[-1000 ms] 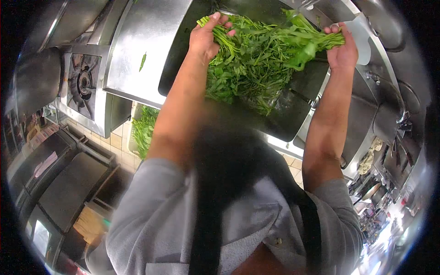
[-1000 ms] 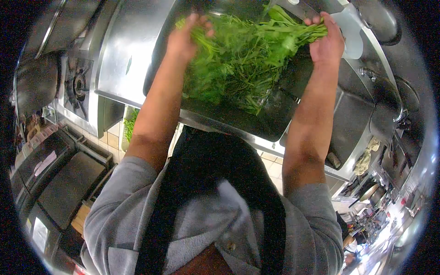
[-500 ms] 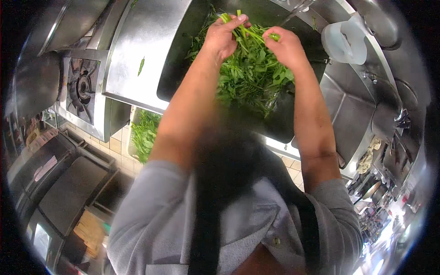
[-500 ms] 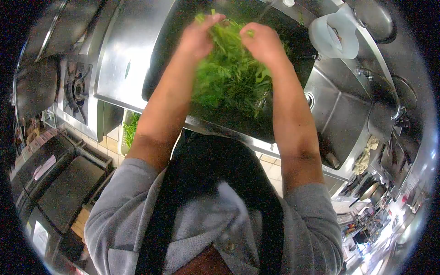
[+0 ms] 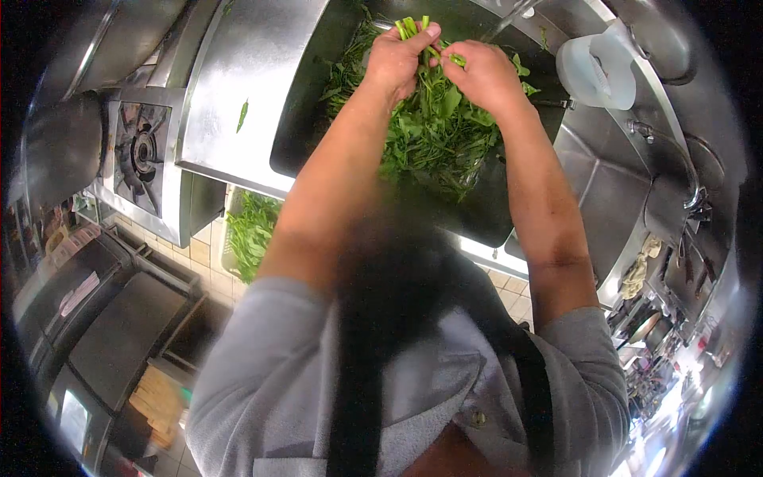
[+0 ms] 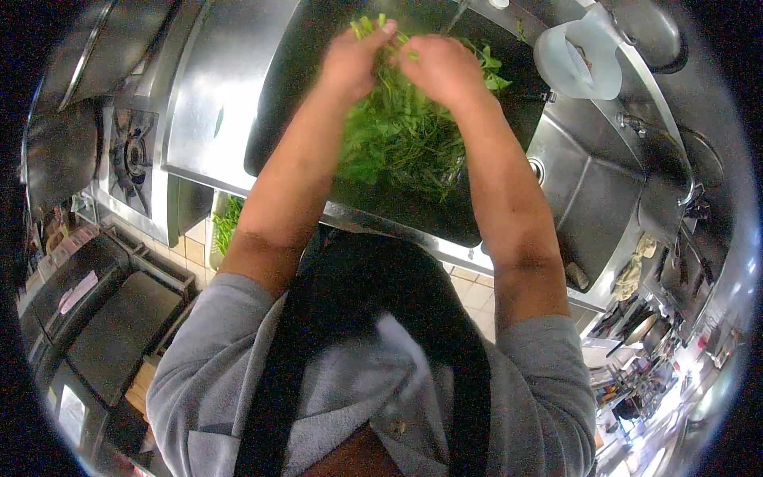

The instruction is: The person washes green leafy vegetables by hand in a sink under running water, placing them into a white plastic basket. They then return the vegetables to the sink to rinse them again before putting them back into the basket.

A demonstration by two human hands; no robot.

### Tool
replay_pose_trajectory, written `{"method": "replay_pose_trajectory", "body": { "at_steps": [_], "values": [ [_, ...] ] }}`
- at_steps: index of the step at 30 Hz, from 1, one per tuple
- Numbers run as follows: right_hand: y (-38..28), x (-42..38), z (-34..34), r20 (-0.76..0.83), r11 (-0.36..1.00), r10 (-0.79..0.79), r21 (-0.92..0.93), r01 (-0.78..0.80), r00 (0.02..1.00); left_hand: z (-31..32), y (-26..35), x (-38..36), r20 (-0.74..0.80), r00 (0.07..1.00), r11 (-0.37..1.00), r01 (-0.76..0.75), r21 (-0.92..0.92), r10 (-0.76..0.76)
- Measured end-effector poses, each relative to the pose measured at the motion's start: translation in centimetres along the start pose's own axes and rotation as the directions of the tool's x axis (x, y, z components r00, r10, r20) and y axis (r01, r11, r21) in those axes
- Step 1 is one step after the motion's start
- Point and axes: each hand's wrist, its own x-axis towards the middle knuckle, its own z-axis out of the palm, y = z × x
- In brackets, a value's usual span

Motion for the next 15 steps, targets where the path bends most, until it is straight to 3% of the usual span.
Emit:
{"method": "replay_pose_trajectory", "body": {
  "at_steps": [2,4,6,7,9,10,12,13,15],
  "values": [
    [0.2,0.0,0.8,-0.018,0.998,0.028,0.054,-0.027,0.999,-0.1,-0.1,0.0,-0.028,1.000,0.999,-0.014,0.029,0.015],
    [-0.2,0.0,1.1,-0.034,0.993,0.059,0.107,-0.055,0.998,-0.3,-0.5,0.3,0.010,1.000,0.998,0.022,-0.061,-0.021],
    [-0.7,0.0,1.2,-0.012,0.954,0.226,0.206,-0.219,0.974,-0.2,-0.8,0.4,0.001,1.000,0.995,0.024,-0.095,-0.024],
    [-0.1,0.2,1.9,-0.011,0.954,0.226,0.205,-0.219,0.974,-0.1,-0.8,0.4,-0.008,1.000,0.992,0.026,-0.127,-0.027],
    [1.0,0.7,3.5,-0.058,0.871,0.268,0.441,-0.216,0.962,0.1,-0.7,0.3,-0.015,0.999,0.990,0.037,-0.134,-0.039],
    [1.3,0.7,3.8,-0.057,0.871,0.269,0.441,-0.217,0.962,0.2,-0.6,0.3,-0.019,0.998,0.989,0.048,-0.140,-0.051],
    [1.7,0.6,4.0,-0.018,0.708,0.379,0.649,-0.278,0.925,0.1,-0.4,0.2,-0.028,0.998,0.986,0.059,-0.154,-0.064],
    [2.7,0.6,4.2,-0.016,0.707,0.381,0.649,-0.280,0.924,-0.1,-0.3,0.1,-0.038,0.996,0.983,0.068,-0.168,-0.075],
    [4.0,0.8,3.5,0.081,0.500,0.411,0.813,-0.299,0.908,-0.6,0.0,0.1,-0.056,0.996,0.976,0.062,-0.209,-0.075]
  ]
}}
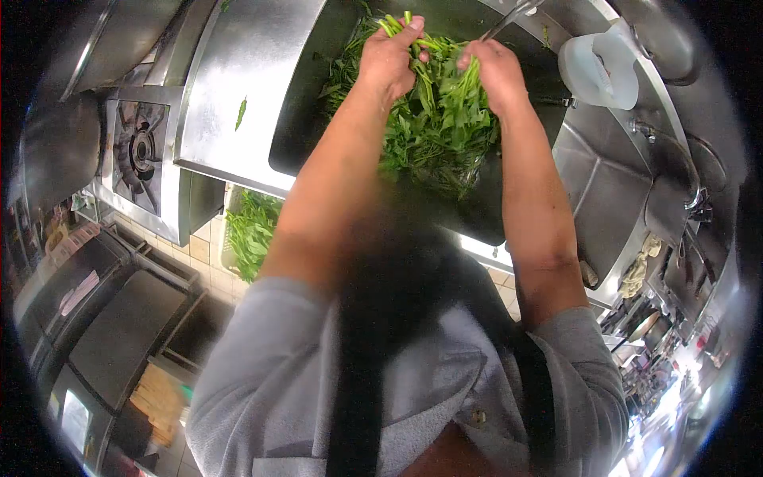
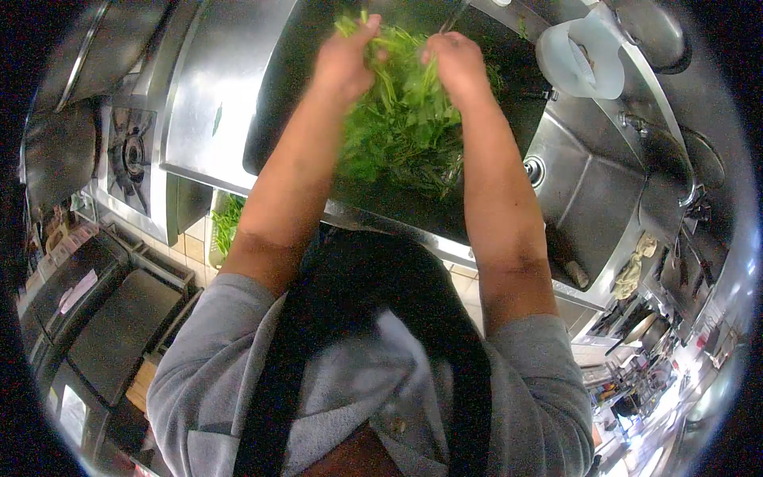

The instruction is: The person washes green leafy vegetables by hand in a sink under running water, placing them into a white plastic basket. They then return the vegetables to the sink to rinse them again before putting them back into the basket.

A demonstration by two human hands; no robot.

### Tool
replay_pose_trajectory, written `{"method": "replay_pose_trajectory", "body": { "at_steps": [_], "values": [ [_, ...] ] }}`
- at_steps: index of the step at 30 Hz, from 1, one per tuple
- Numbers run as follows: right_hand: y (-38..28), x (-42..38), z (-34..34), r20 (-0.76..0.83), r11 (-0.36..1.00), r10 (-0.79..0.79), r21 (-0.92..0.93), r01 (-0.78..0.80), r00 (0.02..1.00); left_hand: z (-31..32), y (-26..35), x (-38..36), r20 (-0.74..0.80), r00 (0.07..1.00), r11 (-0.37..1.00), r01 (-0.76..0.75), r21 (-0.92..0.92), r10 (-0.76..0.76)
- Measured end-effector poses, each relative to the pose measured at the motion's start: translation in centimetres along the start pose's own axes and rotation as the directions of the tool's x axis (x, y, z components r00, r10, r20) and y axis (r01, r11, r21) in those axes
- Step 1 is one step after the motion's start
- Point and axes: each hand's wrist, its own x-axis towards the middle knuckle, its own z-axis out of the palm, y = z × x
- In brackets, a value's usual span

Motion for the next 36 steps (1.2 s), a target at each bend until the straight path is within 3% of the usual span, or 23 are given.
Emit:
{"method": "replay_pose_trajectory", "body": {
  "at_steps": [3,4,6,8,12,14,17,19,21,23,25,27,29,31,34,36],
  "values": [
    [-1.7,-1.8,-0.2,0.011,1.000,-0.006,0.027,0.005,1.000,-0.5,0.4,0.2,-0.014,1.000,0.999,-0.003,-0.045,0.003],
    [-2.2,-2.3,-0.2,0.107,0.993,-0.021,-0.117,0.033,0.994,-0.5,0.3,0.5,-0.030,1.000,0.993,0.003,-0.116,-0.007],
    [-2.9,-3.9,0.9,0.188,0.979,-0.037,-0.190,0.073,0.982,-0.5,-0.3,1.1,-0.042,0.999,0.982,0.012,-0.187,-0.020],
    [-3.3,-4.2,1.3,0.296,0.935,-0.027,-0.331,0.129,0.955,-0.6,-1.1,1.6,0.070,0.998,0.957,0.018,-0.290,0.002],
    [-1.7,-1.9,-0.4,0.195,0.940,-0.076,-0.314,0.136,0.978,-1.4,-0.7,1.6,0.153,0.987,0.955,0.085,-0.284,-0.042],
    [-1.9,-1.3,-1.9,0.196,0.937,-0.079,-0.321,0.139,0.978,-1.8,-0.2,1.2,0.130,0.990,0.997,0.060,-0.039,-0.054],
    [-3.6,-1.9,-2.2,0.207,0.936,-0.100,-0.312,0.162,0.973,-2.1,-0.6,1.2,0.150,0.988,0.993,0.057,-0.101,-0.041],
    [-4.8,-2.8,-1.6,0.292,0.881,0.035,-0.461,0.108,0.956,-1.5,-0.7,1.0,0.150,0.989,0.989,0.039,-0.144,-0.017],
    [-2.9,-2.9,-0.3,0.377,0.878,-0.099,-0.403,0.259,0.921,-1.0,-1.1,1.0,0.149,0.989,0.982,0.023,-0.187,0.006],
    [-2.5,-2.8,0.0,0.358,0.824,-0.120,-0.484,0.294,0.926,-1.1,-1.3,1.3,0.169,0.986,0.972,0.034,-0.233,0.006],
    [-2.0,-1.9,-0.7,0.321,0.855,-0.093,-0.459,0.241,0.942,-1.2,-0.7,0.9,0.149,0.989,0.975,0.036,-0.221,-0.003],
    [-2.1,-1.6,-1.5,0.278,0.883,-0.062,-0.433,0.182,0.959,-1.7,0.1,0.3,0.133,0.990,0.999,0.048,-0.001,-0.047],
    [-3.1,-1.7,-2.2,0.275,0.864,-0.125,-0.442,0.240,0.953,-1.9,-0.2,0.4,0.134,0.991,1.000,0.028,0.006,-0.028],
    [-3.1,-1.4,-2.2,0.286,0.865,-0.070,-0.460,0.201,0.956,-1.7,-0.4,0.3,0.140,0.990,1.000,0.000,0.025,-0.003],
    [-3.9,-1.8,-1.2,0.336,0.830,-0.065,-0.504,0.237,0.940,-1.0,-0.8,0.4,0.173,0.985,1.000,-0.012,0.017,0.009],
    [-4.8,-2.6,-0.6,0.257,0.630,-0.113,-0.728,0.270,0.960,-0.8,-1.0,0.2,0.179,0.984,1.000,-0.022,0.018,0.019]
  ]
}}
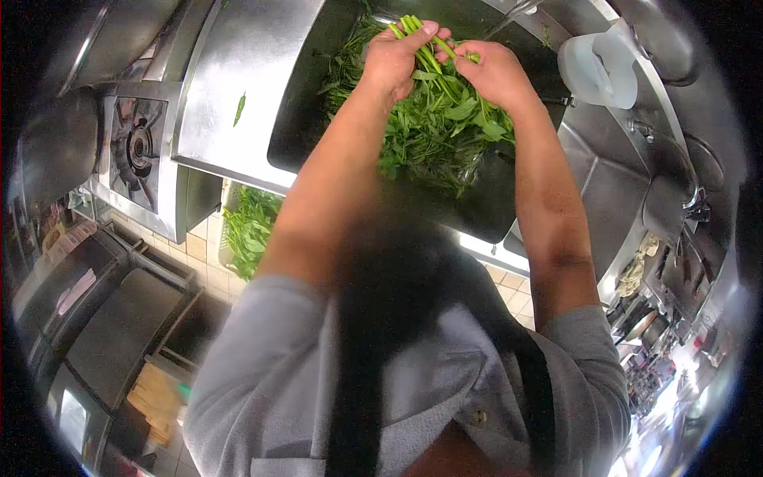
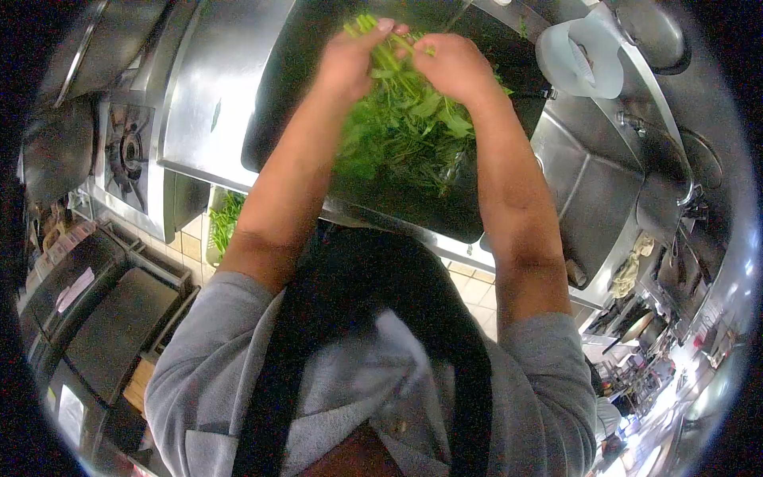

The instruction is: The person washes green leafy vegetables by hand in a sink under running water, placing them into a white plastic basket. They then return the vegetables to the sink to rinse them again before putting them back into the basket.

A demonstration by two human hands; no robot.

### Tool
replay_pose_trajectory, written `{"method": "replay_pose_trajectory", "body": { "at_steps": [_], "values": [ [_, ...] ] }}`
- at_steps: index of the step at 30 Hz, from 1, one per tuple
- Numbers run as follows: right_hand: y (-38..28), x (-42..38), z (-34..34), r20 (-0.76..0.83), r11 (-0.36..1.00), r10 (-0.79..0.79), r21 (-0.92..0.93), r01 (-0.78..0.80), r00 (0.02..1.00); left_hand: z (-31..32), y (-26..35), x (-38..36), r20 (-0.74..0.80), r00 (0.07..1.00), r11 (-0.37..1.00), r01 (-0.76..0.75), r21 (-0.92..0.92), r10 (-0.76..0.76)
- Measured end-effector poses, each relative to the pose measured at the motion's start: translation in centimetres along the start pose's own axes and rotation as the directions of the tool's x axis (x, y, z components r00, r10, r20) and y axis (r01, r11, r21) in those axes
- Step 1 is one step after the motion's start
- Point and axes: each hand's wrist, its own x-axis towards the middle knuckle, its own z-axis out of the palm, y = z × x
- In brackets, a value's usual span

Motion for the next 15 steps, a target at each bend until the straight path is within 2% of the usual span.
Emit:
{"method": "replay_pose_trajectory", "body": {
  "at_steps": [1,3,4,6,7,8,9,10,11,13,14,15],
  "values": [
    [0.1,0.0,0.3,0.000,1.000,0.000,0.001,0.000,1.000,0.1,0.0,-0.1,0.006,1.000,1.000,-0.011,0.003,0.011],
    [0.7,0.3,1.4,-0.215,0.999,0.049,0.012,-0.048,0.975,0.3,0.0,-0.1,0.006,1.000,1.000,0.011,-0.019,-0.011],
    [1.2,0.7,1.9,-0.214,0.999,0.048,0.013,-0.047,0.976,0.3,0.1,-0.2,0.006,0.999,0.999,0.033,-0.041,-0.032],
    [2.6,1.3,2.1,-0.309,0.904,0.003,0.407,0.130,0.951,0.1,0.1,-0.2,-0.015,0.999,0.995,0.030,-0.090,-0.032],
    [3.3,1.2,1.9,-0.308,0.905,0.003,0.406,0.129,0.951,0.0,0.0,-0.2,-0.034,0.999,0.990,0.027,-0.141,-0.032],
    [4.0,1.2,1.6,-0.283,0.755,0.163,0.652,0.065,0.945,-0.3,0.2,-0.2,-0.035,0.999,0.990,0.027,-0.141,-0.032],
    [4.2,1.1,1.1,-0.213,0.537,0.308,0.844,0.016,0.927,-1.1,0.5,0.0,-0.051,0.998,0.992,0.022,-0.124,-0.028],
    [4.5,0.5,0.6,-0.171,0.403,0.281,0.914,0.046,0.944,-1.6,0.5,0.2,-0.066,0.998,0.994,0.017,-0.107,-0.024],
    [4.6,0.2,0.4,-0.170,0.403,0.281,0.914,0.045,0.945,-1.8,0.3,0.4,-0.067,0.997,0.994,0.016,-0.107,-0.024],
    [3.8,-0.5,-0.3,-0.164,0.530,0.188,0.847,0.041,0.968,-2.1,0.1,0.8,-0.039,0.999,0.968,-0.010,-0.252,0.001],
    [3.4,-1.1,-0.7,-0.137,0.766,0.150,0.642,-0.027,0.979,-2.0,-0.1,1.0,-0.041,0.999,0.963,-0.007,-0.271,-0.005],
    [3.0,-1.2,0.0,-0.060,0.795,0.099,0.606,-0.043,0.993,-1.6,-0.2,1.0,-0.039,0.999,0.962,-0.005,-0.272,-0.005]
  ]
}}
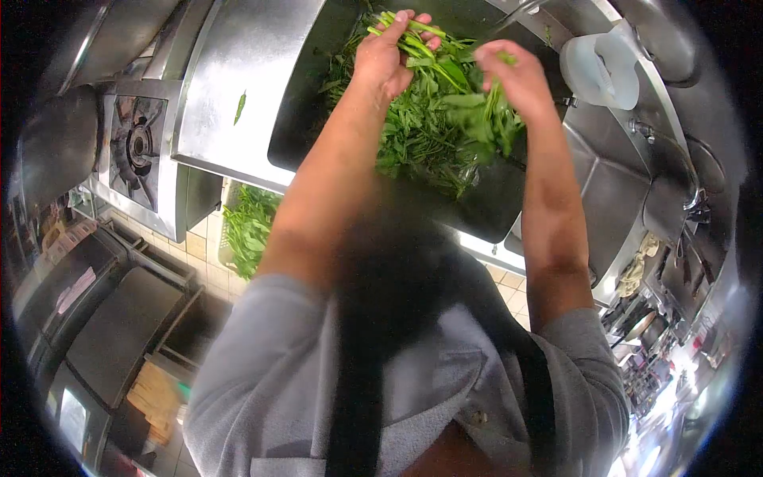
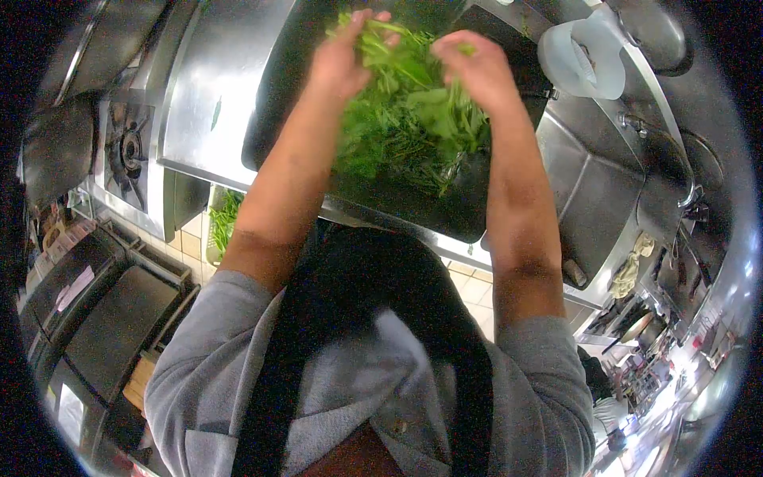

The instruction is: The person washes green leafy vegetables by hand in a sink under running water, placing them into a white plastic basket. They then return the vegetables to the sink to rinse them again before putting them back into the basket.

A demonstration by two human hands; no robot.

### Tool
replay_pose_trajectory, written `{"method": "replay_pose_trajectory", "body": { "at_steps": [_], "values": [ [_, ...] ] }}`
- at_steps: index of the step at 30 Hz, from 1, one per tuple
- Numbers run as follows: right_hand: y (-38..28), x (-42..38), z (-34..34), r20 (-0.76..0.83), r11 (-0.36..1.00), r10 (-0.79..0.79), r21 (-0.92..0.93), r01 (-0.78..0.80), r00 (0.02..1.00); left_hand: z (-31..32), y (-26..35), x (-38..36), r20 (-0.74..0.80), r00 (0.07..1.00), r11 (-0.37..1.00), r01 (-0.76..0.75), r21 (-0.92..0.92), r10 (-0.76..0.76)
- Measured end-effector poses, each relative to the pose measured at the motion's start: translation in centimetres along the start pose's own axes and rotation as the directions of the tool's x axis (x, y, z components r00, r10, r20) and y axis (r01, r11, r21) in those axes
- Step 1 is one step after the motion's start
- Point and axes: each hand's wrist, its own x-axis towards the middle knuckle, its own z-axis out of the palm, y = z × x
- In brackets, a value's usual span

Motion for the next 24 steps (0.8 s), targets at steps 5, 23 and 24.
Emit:
{"method": "replay_pose_trajectory", "body": {
  "at_steps": [5,23,24],
  "values": [
    [0.7,-0.5,3.0,0.108,0.940,-0.087,-0.320,0.118,0.990,1.9,-0.9,-0.1,0.013,1.000,0.992,0.025,-0.123,-0.023],
    [-0.3,0.4,-4.5,-0.138,0.818,-0.172,-0.572,0.063,0.975,1.6,0.3,-0.3,0.057,0.997,0.826,-0.079,0.559,0.057],
    [-0.7,0.4,-4.7,-0.136,0.819,-0.171,-0.571,0.064,0.976,1.5,0.3,-0.4,0.055,0.997,0.825,-0.078,0.559,0.057]
  ]
}}
